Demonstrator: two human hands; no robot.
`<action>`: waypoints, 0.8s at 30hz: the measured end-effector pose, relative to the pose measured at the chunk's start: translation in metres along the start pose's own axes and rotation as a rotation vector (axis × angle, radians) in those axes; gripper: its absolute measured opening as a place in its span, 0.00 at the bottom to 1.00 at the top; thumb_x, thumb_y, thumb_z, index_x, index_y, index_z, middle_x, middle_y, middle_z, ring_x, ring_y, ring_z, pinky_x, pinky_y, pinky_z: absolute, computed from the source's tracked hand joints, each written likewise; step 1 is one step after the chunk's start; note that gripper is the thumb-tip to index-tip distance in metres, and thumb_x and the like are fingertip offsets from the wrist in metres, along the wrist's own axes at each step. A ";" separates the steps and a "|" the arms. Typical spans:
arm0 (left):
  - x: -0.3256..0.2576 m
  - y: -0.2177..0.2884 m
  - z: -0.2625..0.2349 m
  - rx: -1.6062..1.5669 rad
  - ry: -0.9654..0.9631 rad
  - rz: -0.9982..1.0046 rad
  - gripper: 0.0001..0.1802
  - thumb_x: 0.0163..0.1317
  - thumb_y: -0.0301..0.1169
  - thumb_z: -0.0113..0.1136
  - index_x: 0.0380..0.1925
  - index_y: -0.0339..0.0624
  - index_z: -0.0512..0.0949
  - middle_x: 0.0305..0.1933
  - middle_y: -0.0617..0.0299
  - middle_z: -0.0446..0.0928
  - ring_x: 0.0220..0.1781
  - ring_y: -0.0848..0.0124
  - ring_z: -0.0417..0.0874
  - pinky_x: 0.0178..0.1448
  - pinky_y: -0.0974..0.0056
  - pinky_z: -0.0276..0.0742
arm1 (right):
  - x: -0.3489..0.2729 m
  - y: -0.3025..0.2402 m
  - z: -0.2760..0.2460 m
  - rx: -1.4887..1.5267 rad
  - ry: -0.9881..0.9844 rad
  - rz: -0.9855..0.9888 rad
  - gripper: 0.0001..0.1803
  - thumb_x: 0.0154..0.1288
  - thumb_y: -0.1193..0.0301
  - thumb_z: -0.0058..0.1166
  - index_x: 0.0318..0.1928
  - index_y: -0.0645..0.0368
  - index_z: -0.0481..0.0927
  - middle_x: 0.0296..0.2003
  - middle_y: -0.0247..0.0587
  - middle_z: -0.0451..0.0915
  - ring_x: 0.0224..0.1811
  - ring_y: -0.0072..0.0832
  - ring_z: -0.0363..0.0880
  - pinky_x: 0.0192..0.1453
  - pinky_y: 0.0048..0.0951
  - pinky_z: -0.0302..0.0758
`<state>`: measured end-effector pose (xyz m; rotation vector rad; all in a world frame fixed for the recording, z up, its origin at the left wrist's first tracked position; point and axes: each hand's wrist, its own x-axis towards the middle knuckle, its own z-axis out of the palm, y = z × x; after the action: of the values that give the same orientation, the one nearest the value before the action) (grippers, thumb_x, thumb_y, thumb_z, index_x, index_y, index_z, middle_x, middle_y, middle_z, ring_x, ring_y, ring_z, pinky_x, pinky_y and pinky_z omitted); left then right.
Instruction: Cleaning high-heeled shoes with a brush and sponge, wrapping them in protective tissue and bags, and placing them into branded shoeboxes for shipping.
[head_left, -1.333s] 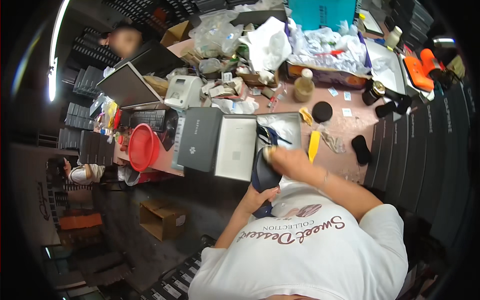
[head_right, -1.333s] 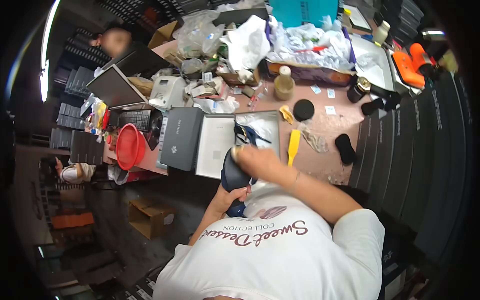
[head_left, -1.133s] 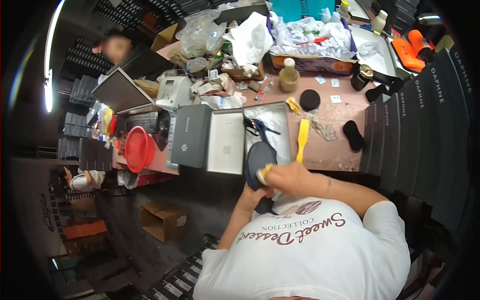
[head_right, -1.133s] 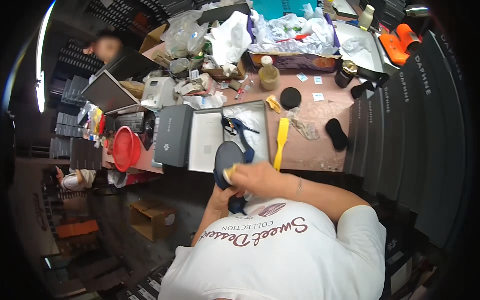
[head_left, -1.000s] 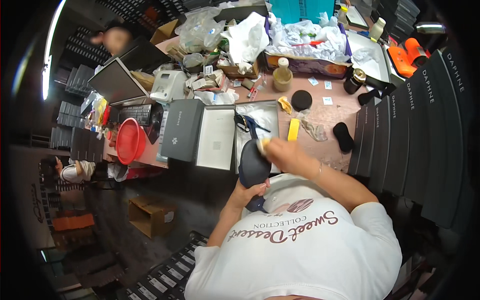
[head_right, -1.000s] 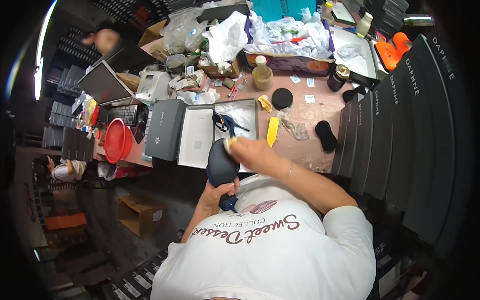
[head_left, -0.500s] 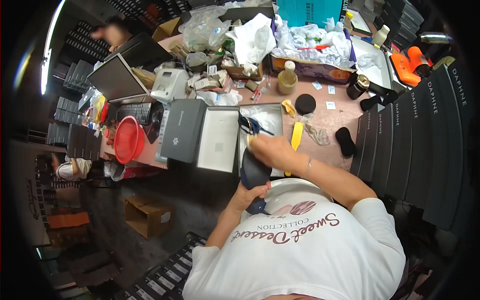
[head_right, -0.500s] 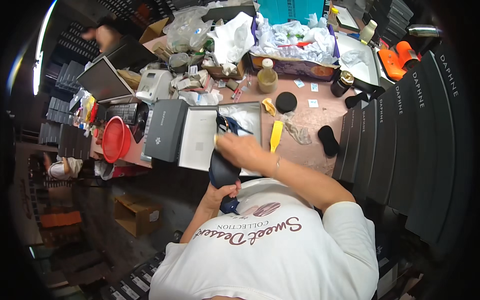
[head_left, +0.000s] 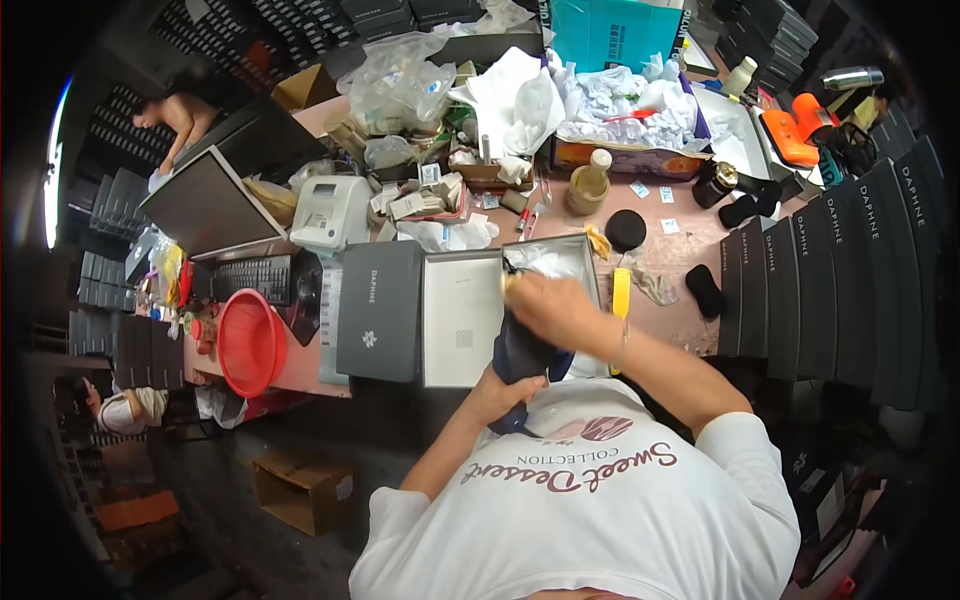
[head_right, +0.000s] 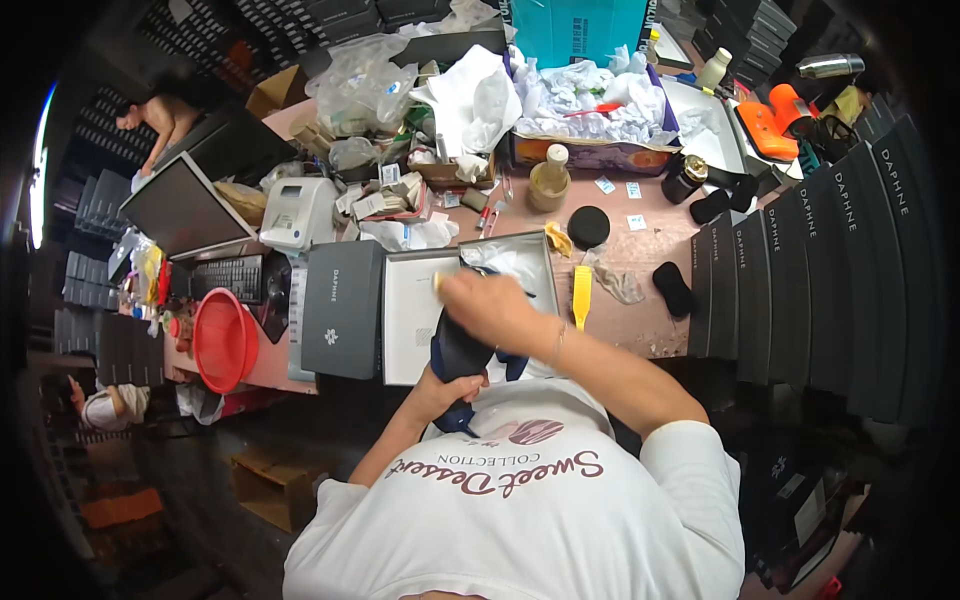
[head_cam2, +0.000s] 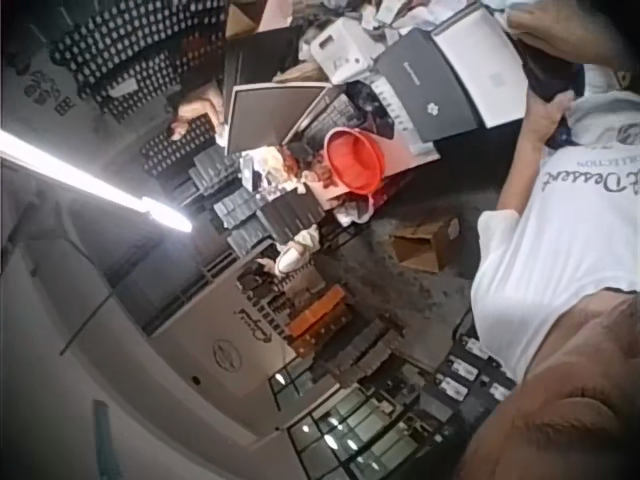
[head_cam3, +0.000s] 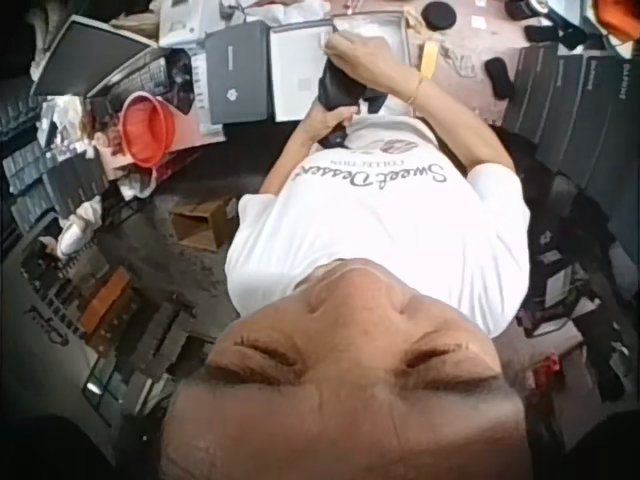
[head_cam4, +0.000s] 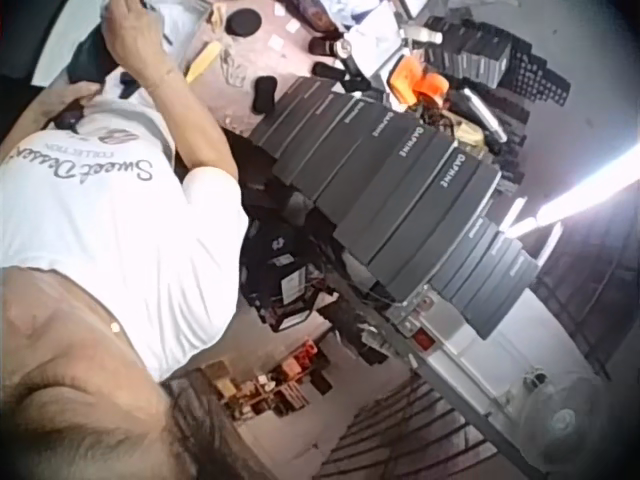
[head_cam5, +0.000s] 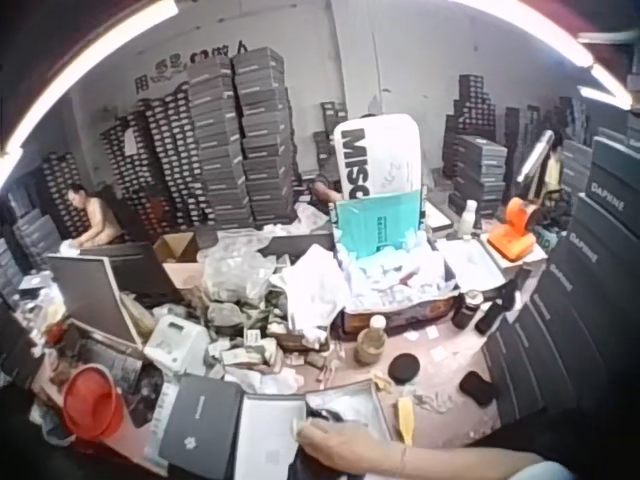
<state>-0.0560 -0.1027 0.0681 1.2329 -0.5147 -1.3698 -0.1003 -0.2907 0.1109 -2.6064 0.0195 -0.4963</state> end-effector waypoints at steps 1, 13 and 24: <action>-0.001 -0.003 -0.005 -0.014 0.027 0.020 0.09 0.57 0.26 0.63 0.39 0.40 0.77 0.28 0.67 0.76 0.27 0.80 0.74 0.31 0.72 0.70 | -0.008 -0.019 0.003 0.029 -0.022 -0.110 0.09 0.56 0.68 0.53 0.37 0.55 0.70 0.27 0.40 0.75 0.26 0.35 0.80 0.19 0.36 0.74; 0.011 0.007 0.001 -0.074 -0.013 -0.066 0.14 0.56 0.23 0.63 0.42 0.36 0.73 0.30 0.60 0.77 0.24 0.77 0.71 0.29 0.70 0.69 | -0.017 -0.010 -0.003 0.025 -0.091 0.127 0.08 0.55 0.69 0.55 0.36 0.54 0.73 0.28 0.39 0.76 0.26 0.36 0.80 0.23 0.38 0.76; 0.004 0.005 0.019 -0.194 0.063 0.035 0.12 0.53 0.27 0.63 0.37 0.33 0.77 0.26 0.61 0.76 0.24 0.77 0.72 0.30 0.70 0.68 | -0.054 -0.009 -0.013 0.189 -0.085 -0.034 0.08 0.56 0.74 0.55 0.35 0.55 0.70 0.26 0.39 0.75 0.23 0.37 0.79 0.21 0.37 0.74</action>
<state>-0.0694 -0.1139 0.0779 1.1000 -0.3495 -1.3144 -0.1556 -0.2827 0.1071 -2.4434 -0.0958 -0.3798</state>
